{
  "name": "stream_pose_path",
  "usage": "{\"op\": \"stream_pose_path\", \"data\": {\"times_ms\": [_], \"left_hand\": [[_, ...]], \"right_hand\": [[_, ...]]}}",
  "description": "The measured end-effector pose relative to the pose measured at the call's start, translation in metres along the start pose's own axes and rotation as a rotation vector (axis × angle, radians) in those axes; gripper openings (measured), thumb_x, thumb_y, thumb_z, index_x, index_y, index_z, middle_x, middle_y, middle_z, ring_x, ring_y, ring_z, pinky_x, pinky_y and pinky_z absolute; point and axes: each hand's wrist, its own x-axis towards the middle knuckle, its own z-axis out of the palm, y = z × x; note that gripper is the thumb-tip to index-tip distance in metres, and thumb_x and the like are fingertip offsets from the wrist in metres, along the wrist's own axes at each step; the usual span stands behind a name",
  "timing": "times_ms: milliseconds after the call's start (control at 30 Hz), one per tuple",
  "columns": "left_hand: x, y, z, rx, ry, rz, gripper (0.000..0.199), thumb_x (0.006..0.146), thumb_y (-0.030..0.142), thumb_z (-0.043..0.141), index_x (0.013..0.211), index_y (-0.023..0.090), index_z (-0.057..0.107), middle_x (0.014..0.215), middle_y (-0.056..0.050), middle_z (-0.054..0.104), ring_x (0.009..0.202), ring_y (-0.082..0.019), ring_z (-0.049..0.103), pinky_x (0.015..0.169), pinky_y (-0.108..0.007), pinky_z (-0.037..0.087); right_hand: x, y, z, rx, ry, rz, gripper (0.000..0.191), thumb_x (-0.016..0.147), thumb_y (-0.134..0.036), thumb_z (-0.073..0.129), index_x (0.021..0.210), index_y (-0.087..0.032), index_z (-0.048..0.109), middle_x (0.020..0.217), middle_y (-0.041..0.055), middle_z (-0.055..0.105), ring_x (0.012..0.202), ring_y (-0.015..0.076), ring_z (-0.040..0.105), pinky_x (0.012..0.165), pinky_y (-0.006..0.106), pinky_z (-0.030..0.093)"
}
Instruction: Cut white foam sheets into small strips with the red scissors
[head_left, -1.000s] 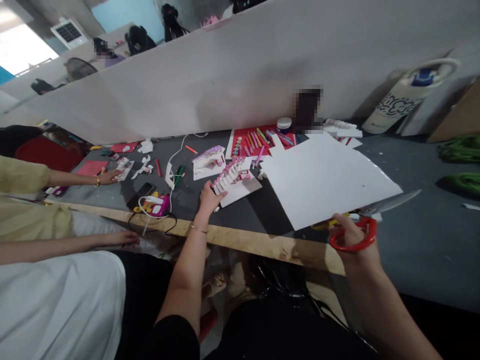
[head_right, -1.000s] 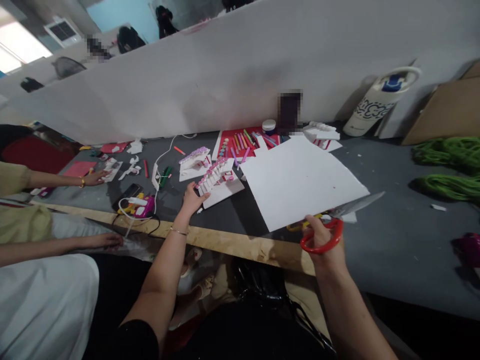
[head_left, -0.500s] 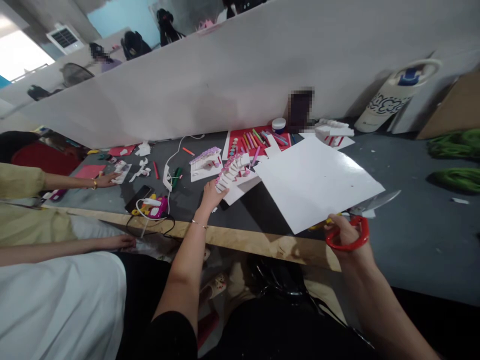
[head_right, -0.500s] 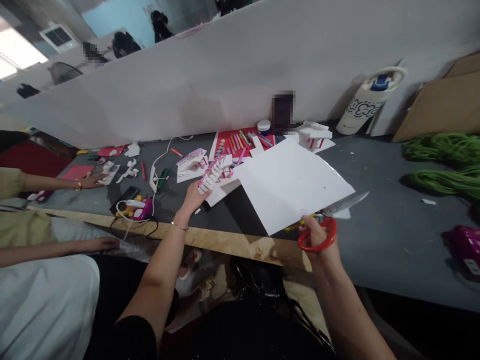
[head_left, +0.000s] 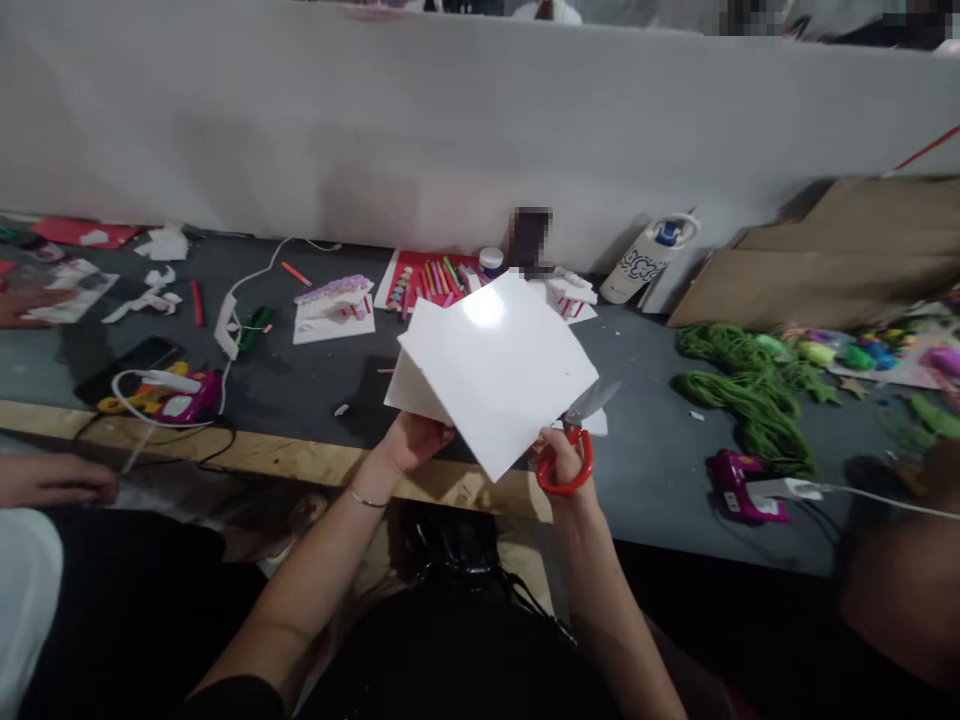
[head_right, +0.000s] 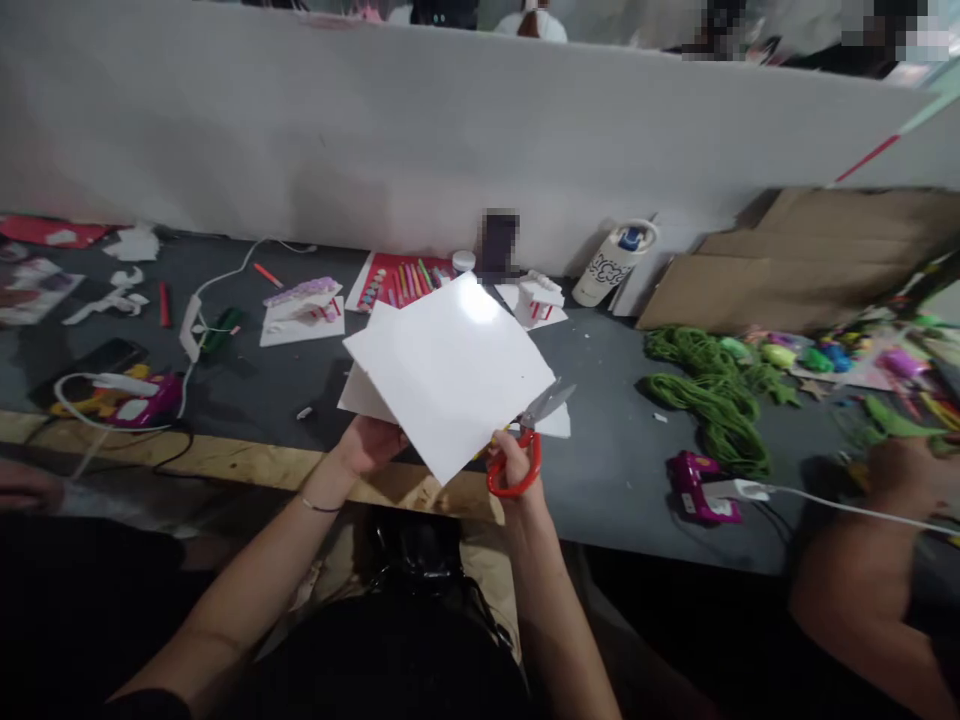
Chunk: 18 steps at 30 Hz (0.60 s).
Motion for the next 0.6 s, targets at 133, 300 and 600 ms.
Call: {"op": "stream_pose_path", "data": {"times_ms": [133, 300, 600], "left_hand": [[0.000, -0.014, 0.001, 0.092, -0.030, -0.062, 0.024, 0.093, 0.048, 0.066, 0.089, 0.026, 0.074, 0.115, -0.015, 0.086, 0.126, -0.038, 0.076, 0.109, -0.061, 0.063], [-0.008, -0.020, -0.001, 0.051, -0.063, -0.137, 0.028, 0.092, 0.051, 0.067, 0.097, 0.025, 0.073, 0.120, -0.014, 0.086, 0.130, -0.037, 0.075, 0.108, -0.059, 0.063], [-0.017, -0.016, -0.009, 0.280, 0.251, -0.075, 0.016, 0.086, 0.037, 0.075, 0.088, 0.022, 0.070, 0.074, -0.009, 0.078, 0.073, -0.029, 0.078, 0.075, -0.048, 0.068]], "right_hand": [[0.001, 0.007, 0.005, -0.013, 0.005, 0.035, 0.044, 0.054, -0.030, 0.082, 0.093, -0.027, 0.063, 0.074, -0.0067, 0.075, 0.060, 0.0138, 0.070, 0.056, 0.025, 0.057], [0.005, 0.012, 0.007, -0.043, -0.040, 0.074, 0.044, 0.053, -0.030, 0.081, 0.090, -0.026, 0.059, 0.074, -0.0061, 0.076, 0.061, 0.0149, 0.072, 0.058, 0.027, 0.060], [0.024, 0.012, -0.012, -0.042, 0.061, 0.037, 0.058, 0.046, -0.026, 0.080, 0.101, -0.026, 0.062, 0.068, -0.0088, 0.075, 0.052, 0.0115, 0.064, 0.052, 0.022, 0.054]]}}
